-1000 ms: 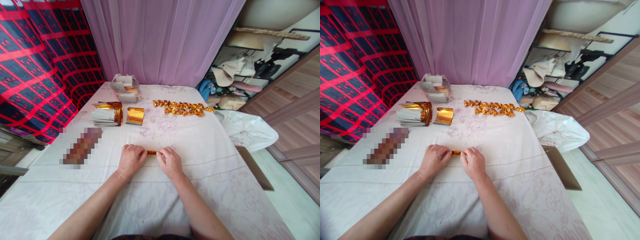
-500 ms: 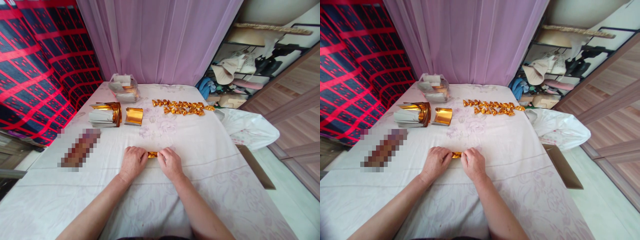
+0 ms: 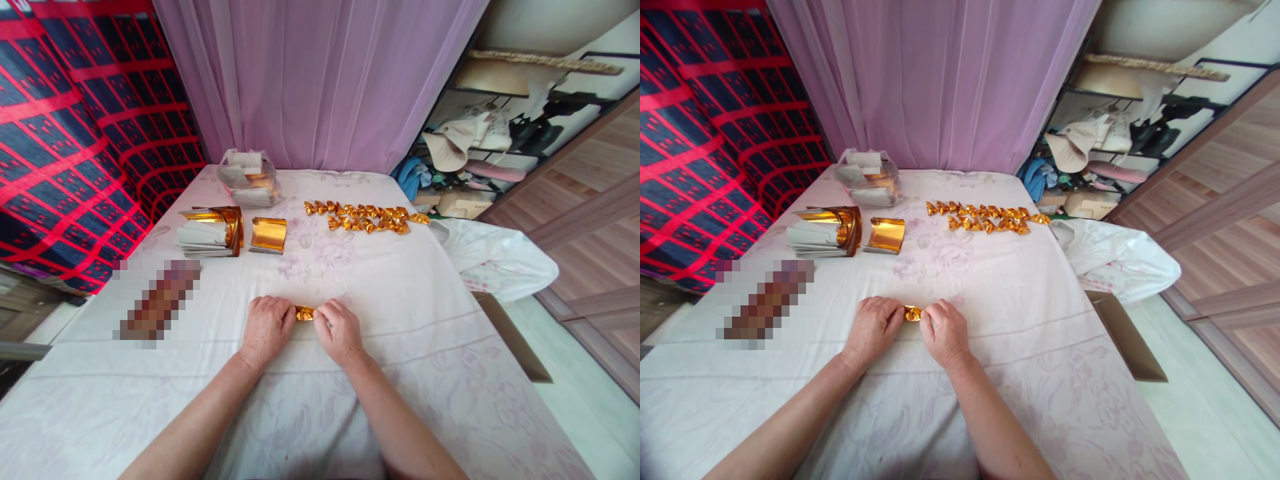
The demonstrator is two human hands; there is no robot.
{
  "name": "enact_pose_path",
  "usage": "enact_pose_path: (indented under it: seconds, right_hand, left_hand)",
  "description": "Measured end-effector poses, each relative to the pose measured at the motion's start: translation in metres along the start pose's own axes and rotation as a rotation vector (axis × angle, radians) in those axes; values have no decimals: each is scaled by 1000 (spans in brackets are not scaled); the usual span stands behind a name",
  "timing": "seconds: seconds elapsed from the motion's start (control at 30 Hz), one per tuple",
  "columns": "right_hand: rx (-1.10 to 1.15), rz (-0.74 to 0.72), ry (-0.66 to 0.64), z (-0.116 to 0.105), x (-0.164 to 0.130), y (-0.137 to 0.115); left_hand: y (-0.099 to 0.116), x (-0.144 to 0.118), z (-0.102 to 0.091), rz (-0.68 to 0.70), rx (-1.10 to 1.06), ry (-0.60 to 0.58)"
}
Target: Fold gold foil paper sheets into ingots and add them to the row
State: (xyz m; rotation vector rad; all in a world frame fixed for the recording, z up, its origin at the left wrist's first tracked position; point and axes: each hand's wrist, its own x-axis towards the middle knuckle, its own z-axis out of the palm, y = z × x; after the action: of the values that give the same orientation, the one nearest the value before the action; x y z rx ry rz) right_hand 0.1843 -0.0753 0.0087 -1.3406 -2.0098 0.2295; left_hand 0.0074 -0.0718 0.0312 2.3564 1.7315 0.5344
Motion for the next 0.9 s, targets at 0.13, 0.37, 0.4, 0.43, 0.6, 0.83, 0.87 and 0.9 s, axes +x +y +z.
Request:
enact_pose_path:
  seconds: [0.13, 0.37, 0.4, 0.43, 0.6, 0.83, 0.87, 0.9]
  right_hand:
    - [15, 6, 4, 0, -1, 1]
    - [10, 9, 15, 1, -2, 1]
    - [-14, 11, 8, 1, -2, 1]
    - [-43, 10, -3, 1, -2, 0]
    - [-122, -10, -42, 1, -2, -1]
    - [-101, -42, -23, 1, -3, -1]
    - [-94, -46, -23, 1, -3, -1]
    - [-85, -51, -25, 1, -3, -2]
  left_hand:
    - [1, -1, 0, 9, -19, -13]
    - [2, -3, 1, 4, 9, 13]
    - [2, -3, 1, 3, 15, 19]
    - [2, -3, 1, 2, 21, 25]
    - [3, -4, 0, 6, 50, 34]
    - [4, -3, 0, -3, 71, 31]
    - [4, -3, 0, -4, 70, 31]
    - [4, -3, 0, -4, 66, 30]
